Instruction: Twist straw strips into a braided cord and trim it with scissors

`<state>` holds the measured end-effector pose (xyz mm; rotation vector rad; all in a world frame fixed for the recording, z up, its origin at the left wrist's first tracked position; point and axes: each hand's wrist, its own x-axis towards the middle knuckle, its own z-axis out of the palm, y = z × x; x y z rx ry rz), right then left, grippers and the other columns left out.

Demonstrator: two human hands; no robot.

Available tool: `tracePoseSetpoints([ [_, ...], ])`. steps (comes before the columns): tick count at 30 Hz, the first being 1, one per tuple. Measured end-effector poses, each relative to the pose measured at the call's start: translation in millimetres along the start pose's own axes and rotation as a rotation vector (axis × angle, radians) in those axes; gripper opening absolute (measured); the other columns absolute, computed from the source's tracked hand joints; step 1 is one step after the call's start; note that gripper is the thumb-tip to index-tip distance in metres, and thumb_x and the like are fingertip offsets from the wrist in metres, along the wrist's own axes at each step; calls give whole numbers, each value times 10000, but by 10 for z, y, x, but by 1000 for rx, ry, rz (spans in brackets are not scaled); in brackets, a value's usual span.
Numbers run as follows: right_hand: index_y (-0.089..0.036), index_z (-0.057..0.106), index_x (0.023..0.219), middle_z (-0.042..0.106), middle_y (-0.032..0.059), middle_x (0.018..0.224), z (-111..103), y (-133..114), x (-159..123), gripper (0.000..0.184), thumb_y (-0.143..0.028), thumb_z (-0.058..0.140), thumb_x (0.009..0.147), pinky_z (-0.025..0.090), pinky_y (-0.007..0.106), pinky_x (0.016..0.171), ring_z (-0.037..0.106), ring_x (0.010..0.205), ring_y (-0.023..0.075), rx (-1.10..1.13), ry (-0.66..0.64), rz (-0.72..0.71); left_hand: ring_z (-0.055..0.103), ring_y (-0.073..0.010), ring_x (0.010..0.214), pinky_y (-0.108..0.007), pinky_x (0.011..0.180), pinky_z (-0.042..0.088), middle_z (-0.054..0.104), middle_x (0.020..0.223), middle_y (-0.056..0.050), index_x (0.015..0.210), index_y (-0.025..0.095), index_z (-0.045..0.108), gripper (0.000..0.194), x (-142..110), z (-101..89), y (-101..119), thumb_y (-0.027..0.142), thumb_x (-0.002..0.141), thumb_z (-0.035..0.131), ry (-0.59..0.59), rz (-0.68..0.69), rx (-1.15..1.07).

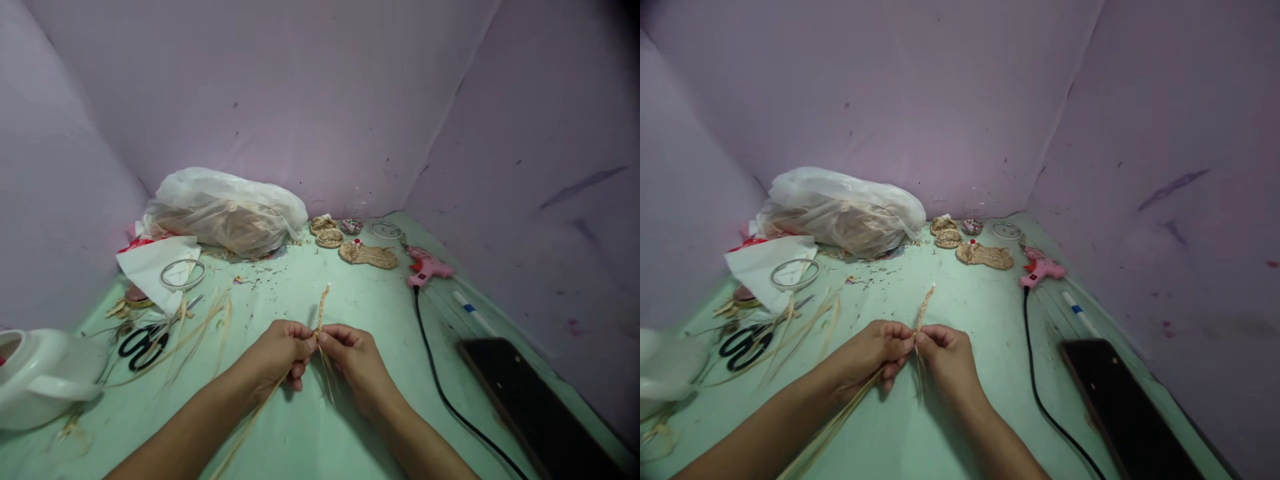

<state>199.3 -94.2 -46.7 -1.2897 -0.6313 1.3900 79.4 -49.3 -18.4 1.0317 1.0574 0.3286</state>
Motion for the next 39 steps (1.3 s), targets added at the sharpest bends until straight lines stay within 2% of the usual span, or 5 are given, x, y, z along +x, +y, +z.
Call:
tracePoseSetpoints([
  [6, -106, 683, 685, 582, 20, 516, -15, -42, -3, 239, -305, 735, 562, 293, 214, 448, 443, 464, 84, 4, -51, 62, 298, -39, 344, -187, 330, 244, 497, 506, 27, 587, 152, 490, 166, 8, -27, -10, 294, 644, 553, 77, 67, 207],
  [13, -120, 677, 647, 603, 16, 542, -22, -73, -9, 247, -311, 765, 519, 306, 211, 453, 460, 470, 81, 58, -48, 77, 214, -61, 424, -225, 433, 153, 270, 422, 66, 463, 173, 377, 309, -2, -64, -3, 337, 707, 471, 79, 242, 467],
  [21, -112, 656, 655, 612, 13, 527, -19, -58, 5, 249, -266, 769, 495, 343, 207, 470, 495, 467, 80, 92, -10, 69, 168, -70, 458, -241, 445, 114, 201, 474, 65, 484, 197, 282, 366, -5, -76, -9, 418, 720, 454, 29, 270, 472],
  [28, -105, 630, 644, 636, 37, 534, -34, -57, 19, 254, -245, 770, 486, 365, 210, 478, 536, 471, 98, 34, -2, 57, 239, -67, 403, -229, 426, 160, 324, 392, 54, 482, 150, 498, 234, -5, -45, 26, 299, 663, 488, 115, 208, 455],
  [39, -117, 659, 639, 635, 24, 545, -7, -101, -13, 157, -229, 716, 545, 368, 216, 510, 513, 479, 85, -12, -31, 8, 311, -74, 478, -217, 475, 237, 419, 472, 34, 512, 125, 545, 184, 20, -48, -27, 278, 613, 545, 153, 295, 331],
])
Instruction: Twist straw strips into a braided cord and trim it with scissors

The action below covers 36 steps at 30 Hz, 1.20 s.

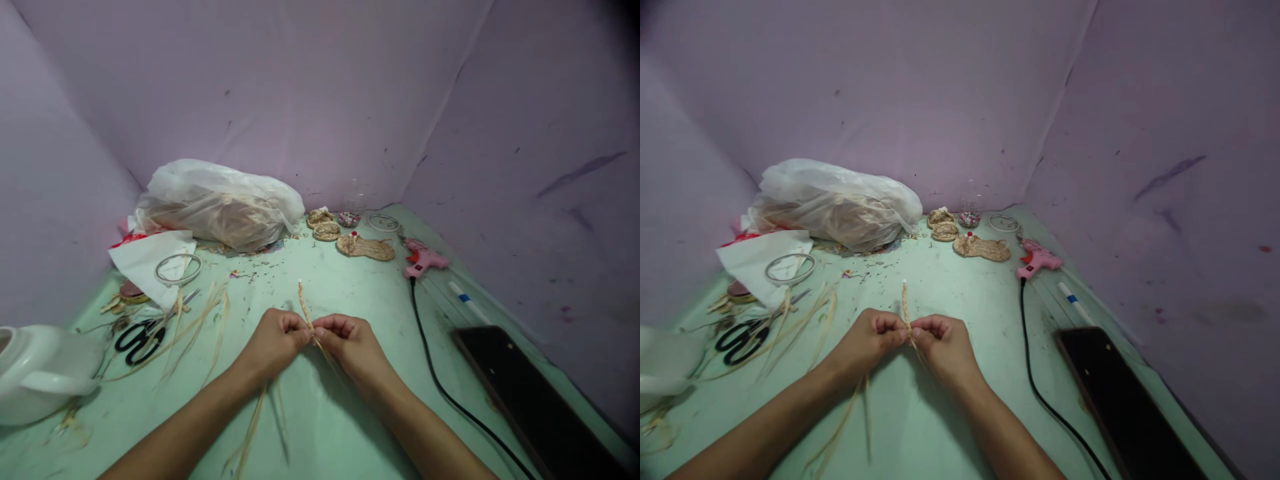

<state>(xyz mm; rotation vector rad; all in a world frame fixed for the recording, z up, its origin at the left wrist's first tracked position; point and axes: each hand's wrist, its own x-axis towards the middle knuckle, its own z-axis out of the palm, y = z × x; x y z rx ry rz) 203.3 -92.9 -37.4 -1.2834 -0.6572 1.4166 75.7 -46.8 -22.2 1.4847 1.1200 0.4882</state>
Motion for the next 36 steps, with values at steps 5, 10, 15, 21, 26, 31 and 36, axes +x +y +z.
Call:
tracePoseSetpoints([
  [5, -133, 668, 665, 630, 20, 566, -25, 5, 11, 120, -227, 665, 589, 372, 234, 522, 509, 506, 102, -124, -14, -90, 309, -77, 479, -218, 464, 227, 401, 477, 38, 516, 140, 522, 218, -17, 15, -54, 308, 654, 541, 21, 53, -15],
  [10, -141, 666, 654, 582, 14, 529, -81, -10, 11, 116, -245, 616, 638, 320, 232, 453, 444, 464, 100, -452, 36, -203, 303, -74, 474, -211, 452, 230, 374, 470, 43, 508, 141, 521, 205, -46, 35, -48, 270, 667, 514, 64, 73, 50],
  [15, -147, 645, 579, 566, 22, 486, -102, -12, -8, 136, -261, 612, 643, 287, 232, 409, 424, 419, 100, -553, 88, -163, 345, -85, 480, -211, 453, 252, 414, 474, 31, 544, 129, 575, 199, -50, 68, -49, 263, 665, 493, 142, 38, 92],
  [21, -164, 685, 658, 641, 52, 571, 3, -4, -154, 159, -245, 559, 709, 361, 247, 461, 531, 491, 144, -686, 130, -323, 383, -98, 471, -216, 457, 275, 451, 445, 26, 521, 127, 599, 183, -7, 142, -91, 238, 618, 490, 253, -23, 61],
  [26, -135, 672, 771, 631, 83, 658, 56, 131, -241, 217, -129, 457, 744, 346, 258, 495, 552, 538, 158, -1175, 57, -681, 423, -102, 478, -211, 472, 314, 472, 438, 25, 470, 136, 543, 107, 17, 198, -86, 173, 551, 484, 280, -149, -180],
  [31, -104, 658, 860, 638, 96, 680, 88, 220, -248, 266, -58, 432, 727, 319, 267, 494, 564, 565, 172, -1371, -4, -860, 395, -87, 443, -205, 447, 298, 462, 429, 32, 491, 134, 534, 64, 33, 230, -95, 150, 533, 488, 300, -244, -307],
  [36, -181, 662, 810, 655, 56, 735, 55, 45, -285, 172, -165, 514, 723, 360, 265, 541, 572, 623, 170, -1152, -128, -726, 370, -82, 442, -201, 431, 272, 424, 435, 40, 489, 153, 487, 74, 49, 227, -142, 176, 560, 490, 291, -176, -205],
])
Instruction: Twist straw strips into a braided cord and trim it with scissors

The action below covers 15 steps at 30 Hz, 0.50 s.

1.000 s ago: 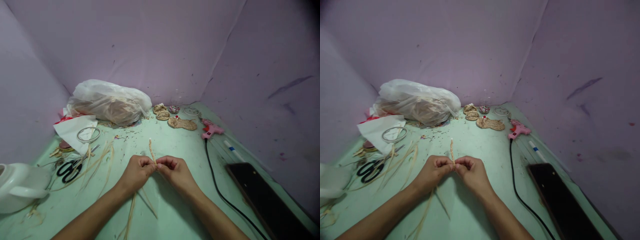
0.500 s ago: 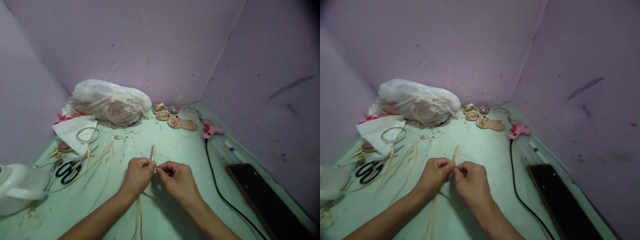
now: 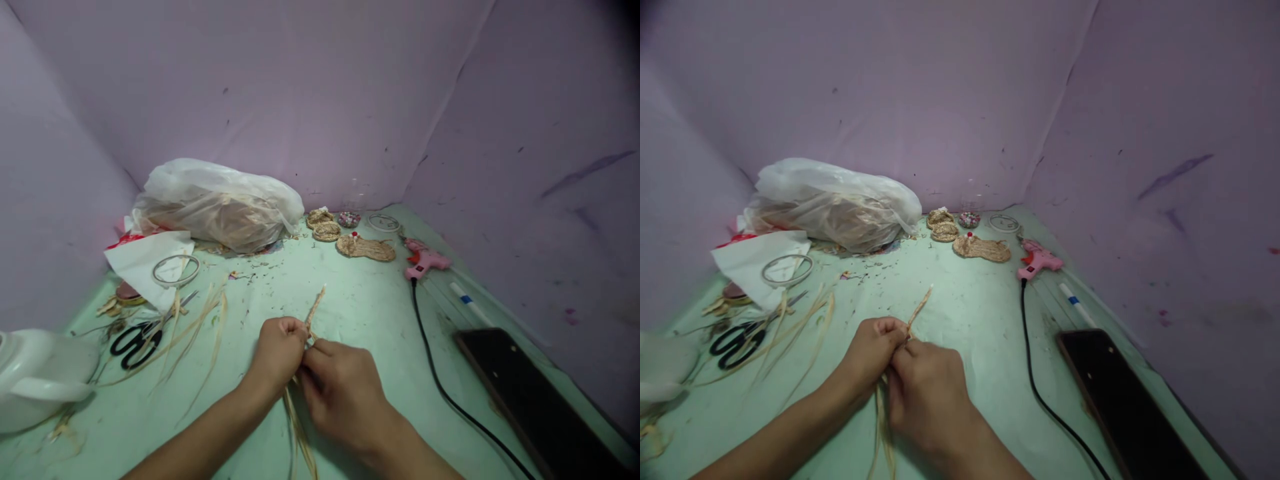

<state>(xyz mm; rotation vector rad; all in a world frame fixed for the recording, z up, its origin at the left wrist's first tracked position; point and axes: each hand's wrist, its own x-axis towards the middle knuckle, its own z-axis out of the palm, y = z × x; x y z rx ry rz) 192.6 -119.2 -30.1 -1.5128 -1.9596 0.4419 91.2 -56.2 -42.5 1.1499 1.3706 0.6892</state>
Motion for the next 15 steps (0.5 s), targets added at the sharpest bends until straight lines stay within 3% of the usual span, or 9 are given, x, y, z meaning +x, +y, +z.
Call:
tracePoseSetpoints([
  [2, -187, 658, 759, 644, 51, 710, -83, 49, 50, 121, -236, 553, 722, 389, 277, 595, 566, 653, 175, 146, 130, 127, 348, -79, 431, -202, 424, 260, 402, 429, 46, 495, 156, 486, 80, -3, -11, 8, 182, 571, 485, 2, 17, 34],
  [5, -164, 634, 773, 639, 68, 739, -131, 161, 150, 174, -309, 569, 702, 423, 310, 656, 569, 689, 184, 523, 275, 470, 311, -75, 413, -205, 415, 231, 375, 413, 53, 504, 154, 507, 112, -41, -16, 49, 212, 598, 492, -7, 44, 121],
  [7, -156, 605, 748, 609, 49, 665, -110, 208, 201, 211, -349, 587, 664, 434, 308, 605, 556, 619, 168, 867, 138, 671, 331, -79, 419, -206, 423, 245, 402, 425, 44, 518, 148, 528, 148, -80, -7, 79, 248, 621, 497, -38, 68, 163],
  [9, -158, 571, 693, 546, 7, 573, -73, 219, 223, 216, -363, 606, 636, 417, 276, 524, 510, 527, 134, 1117, -64, 765, 389, -94, 439, -211, 446, 286, 458, 448, 26, 547, 143, 547, 175, -115, 5, 101, 274, 646, 483, -86, 70, 164],
  [11, -161, 534, 607, 456, -35, 491, -42, 213, 218, 198, -343, 603, 644, 337, 222, 434, 408, 431, 86, 1140, -175, 777, 423, -107, 462, -219, 470, 313, 501, 469, 9, 554, 141, 552, 185, -133, 11, 114, 270, 655, 466, -111, 80, 178],
  [15, -163, 473, 457, 322, -69, 406, -20, 239, 188, 257, -258, 571, 675, 154, 223, 400, 224, 383, 51, 903, -135, 691, 393, -97, 472, -218, 471, 288, 501, 475, 3, 535, 127, 572, 152, -127, -7, 139, 196, 616, 464, -107, 107, 269],
])
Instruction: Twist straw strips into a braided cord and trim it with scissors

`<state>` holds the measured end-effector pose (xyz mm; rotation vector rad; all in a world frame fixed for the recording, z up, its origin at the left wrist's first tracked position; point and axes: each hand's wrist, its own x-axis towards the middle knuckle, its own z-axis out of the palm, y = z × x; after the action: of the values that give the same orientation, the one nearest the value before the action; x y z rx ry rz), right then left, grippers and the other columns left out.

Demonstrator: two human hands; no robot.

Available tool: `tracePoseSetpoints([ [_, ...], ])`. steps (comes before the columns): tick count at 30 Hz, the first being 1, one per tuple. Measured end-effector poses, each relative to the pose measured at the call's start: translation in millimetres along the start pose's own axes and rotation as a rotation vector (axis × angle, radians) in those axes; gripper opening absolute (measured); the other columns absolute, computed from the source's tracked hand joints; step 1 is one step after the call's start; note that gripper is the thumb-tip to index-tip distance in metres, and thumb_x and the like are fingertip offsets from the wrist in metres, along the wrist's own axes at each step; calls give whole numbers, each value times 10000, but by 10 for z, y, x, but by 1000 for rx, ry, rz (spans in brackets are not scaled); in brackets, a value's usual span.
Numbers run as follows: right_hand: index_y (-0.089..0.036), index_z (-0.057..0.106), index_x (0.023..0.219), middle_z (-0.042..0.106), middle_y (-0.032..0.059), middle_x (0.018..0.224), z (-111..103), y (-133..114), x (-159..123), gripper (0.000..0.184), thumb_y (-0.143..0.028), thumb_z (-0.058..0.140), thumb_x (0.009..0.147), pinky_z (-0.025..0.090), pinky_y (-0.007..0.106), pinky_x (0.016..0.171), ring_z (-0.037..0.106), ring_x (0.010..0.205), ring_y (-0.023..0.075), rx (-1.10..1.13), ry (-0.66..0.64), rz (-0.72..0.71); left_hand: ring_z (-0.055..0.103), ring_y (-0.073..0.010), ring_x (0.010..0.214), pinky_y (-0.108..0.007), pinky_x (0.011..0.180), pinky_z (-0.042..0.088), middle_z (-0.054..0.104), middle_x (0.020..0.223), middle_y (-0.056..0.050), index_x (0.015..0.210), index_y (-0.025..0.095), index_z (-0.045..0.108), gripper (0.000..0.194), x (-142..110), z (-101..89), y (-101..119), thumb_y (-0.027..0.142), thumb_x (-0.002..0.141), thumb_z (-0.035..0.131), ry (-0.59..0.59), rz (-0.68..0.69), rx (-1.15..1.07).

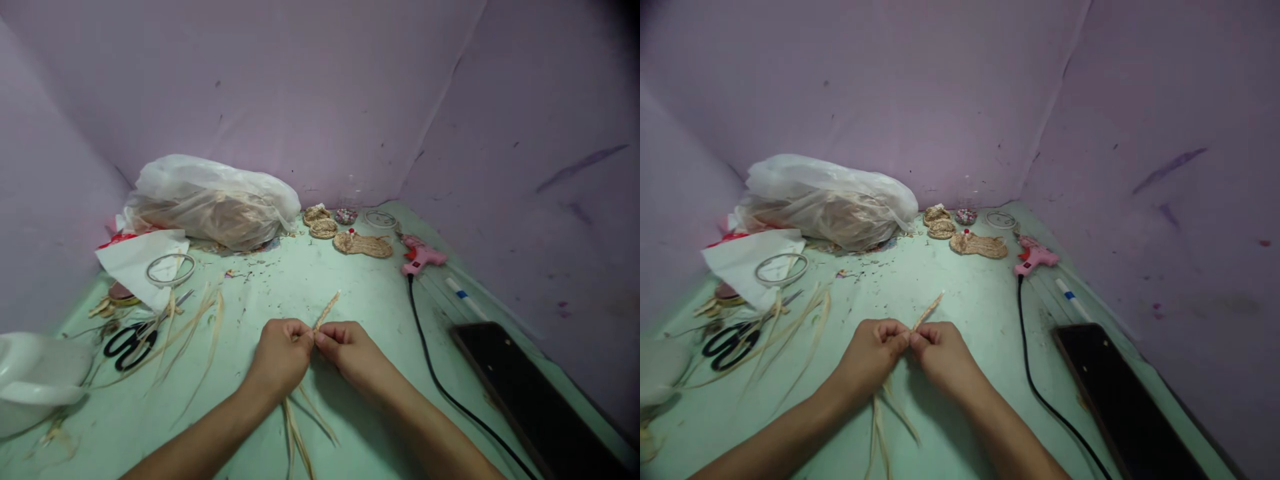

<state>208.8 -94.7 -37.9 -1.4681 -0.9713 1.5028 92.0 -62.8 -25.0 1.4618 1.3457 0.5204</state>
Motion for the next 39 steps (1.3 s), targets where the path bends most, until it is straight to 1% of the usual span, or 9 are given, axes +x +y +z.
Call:
tracePoseSetpoints([
  [4, -142, 580, 497, 495, -8, 477, -20, 23, 17, 194, -208, 544, 676, 209, 235, 453, 337, 449, 76, -14, 30, -102, 319, -73, 412, -213, 429, 219, 459, 430, 18, 506, 127, 561, 170, 24, -45, 22, 187, 627, 458, -52, -52, 5],
  [7, -140, 628, 538, 569, 13, 527, -5, 30, 16, 167, -232, 569, 664, 232, 232, 471, 369, 463, 77, 58, 52, -105, 309, -67, 400, -210, 423, 209, 458, 424, 20, 505, 128, 562, 157, 52, -74, 34, 183, 620, 470, -58, -65, 11],
  [11, -140, 643, 557, 587, 13, 513, 32, 31, 14, 147, -256, 602, 638, 237, 225, 466, 379, 446, 74, 130, 85, -88, 311, -66, 400, -212, 424, 210, 445, 417, 23, 499, 126, 570, 156, 78, -114, 40, 174, 606, 468, -74, -49, 52],
  [15, -137, 607, 524, 582, 14, 498, 66, 15, 14, 128, -236, 624, 602, 285, 223, 488, 437, 469, 87, 172, 151, -94, 339, -77, 419, -220, 436, 238, 459, 429, 16, 527, 120, 597, 172, 68, -153, 38, 201, 617, 475, -92, -16, 102],
  [20, -129, 597, 535, 570, 11, 497, 69, 40, 19, 159, -257, 613, 628, 256, 223, 459, 376, 437, 71, 112, 278, -106, 429, -111, 507, -234, 483, 292, 568, 530, -24, 605, 122, 655, 222, 55, -202, 73, 269, 661, 498, -55, 94, 218],
  [24, -124, 616, 569, 581, 18, 507, 68, 84, 42, 157, -268, 616, 631, 254, 227, 457, 371, 439, 74, 126, 324, -108, 478, -127, 545, -238, 510, 322, 602, 568, -29, 622, 134, 653, 203, 38, -218, 129, 228, 677, 482, -55, 136, 255],
  [30, -130, 637, 565, 533, -16, 451, 115, 87, 38, 156, -282, 660, 590, 251, 224, 444, 350, 410, 66, 287, 369, -46, 488, -115, 525, -218, 495, 345, 578, 554, -6, 599, 155, 583, 107, -57, -78, 98, 227, 658, 529, 137, 99, 139],
  [34, -127, 652, 604, 565, 2, 493, 128, 70, 17, 170, -274, 704, 536, 328, 233, 494, 461, 485, 103, 476, 373, -12, 425, -93, 442, -207, 428, 308, 522, 494, 21, 588, 162, 559, 147, -116, 60, 30, 263, 687, 519, 120, 49, 18],
  [39, -125, 639, 605, 594, 25, 524, 121, 77, 17, 180, -267, 721, 532, 364, 244, 518, 511, 515, 124, 544, 338, -2, 521, -119, 569, -223, 542, 384, 597, 597, -4, 623, 168, 606, 172, -145, 139, -17, 200, 727, 472, 102, 194, 62],
])
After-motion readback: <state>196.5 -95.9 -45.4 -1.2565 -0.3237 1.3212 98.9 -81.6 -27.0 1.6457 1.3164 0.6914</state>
